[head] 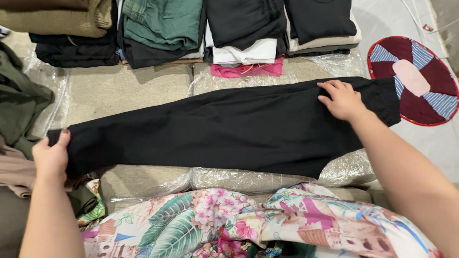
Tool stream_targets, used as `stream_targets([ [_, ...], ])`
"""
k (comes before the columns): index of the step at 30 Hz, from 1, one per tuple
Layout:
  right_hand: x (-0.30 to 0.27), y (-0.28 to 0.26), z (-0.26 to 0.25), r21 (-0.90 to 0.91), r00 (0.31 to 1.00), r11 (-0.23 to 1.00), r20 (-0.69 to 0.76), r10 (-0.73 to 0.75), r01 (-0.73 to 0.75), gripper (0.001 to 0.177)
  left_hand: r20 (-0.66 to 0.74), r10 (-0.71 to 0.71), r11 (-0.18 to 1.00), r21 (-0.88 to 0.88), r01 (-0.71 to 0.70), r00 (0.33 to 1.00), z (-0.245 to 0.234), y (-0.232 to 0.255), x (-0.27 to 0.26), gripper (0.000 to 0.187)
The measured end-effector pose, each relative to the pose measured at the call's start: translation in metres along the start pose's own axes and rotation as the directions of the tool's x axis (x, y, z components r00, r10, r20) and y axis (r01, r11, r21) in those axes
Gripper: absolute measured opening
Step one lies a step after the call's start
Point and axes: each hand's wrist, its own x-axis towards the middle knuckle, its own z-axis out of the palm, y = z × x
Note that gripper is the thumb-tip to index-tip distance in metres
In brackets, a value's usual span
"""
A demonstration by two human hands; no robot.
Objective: The person folds a pink and blue patterned top, a pair of black pants, a pair of blue shorts, and a brown garment by hand on a flat surface.
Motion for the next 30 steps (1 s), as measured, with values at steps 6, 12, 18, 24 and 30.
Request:
stream_targets([
  [6, 0.011, -0.011, 0.003, -0.147, 0.99, 0.983, -0.113, 0.09, -0.106, 0.028, 0.053, 0.345, 0.894, -0.322, -0.311, 0.937, -0.03, -0.005, -0.007, 0.014],
  [12, 0.014, -0.025, -0.007, -0.089, 0.907, 0.994, -0.42, 0.026, -0.069, 0.034, 0.156, 0.057, 0.986, -0.163, -0.031, 0.986, -0.01, 0.019, -0.017, 0.019],
  [18, 0.039, -0.141, -0.019, 0.68, 0.984, 0.73, 0.164, -0.064, -0.066, 0.039, 0.31, 0.194, 0.981, -0.046, -0.189, 0.931, 0.071, 0.13, -0.098, 0.041],
  [24, -0.026, -0.295, 0.003, 0.9, 0.773, 0.281, 0.431, -0.466, -0.332, 0.051, 0.645, 0.449, 0.871, -0.471, -0.142, 0.619, 0.162, 0.175, -0.209, 0.051],
  [30, 0.002, -0.272, -0.058, 0.91, 0.91, 0.012, 0.414, 0.02, -0.414, 0.041, -0.347, 0.47, 0.868, 0.348, -0.354, 0.811, 0.1, 0.042, -0.072, 0.037],
])
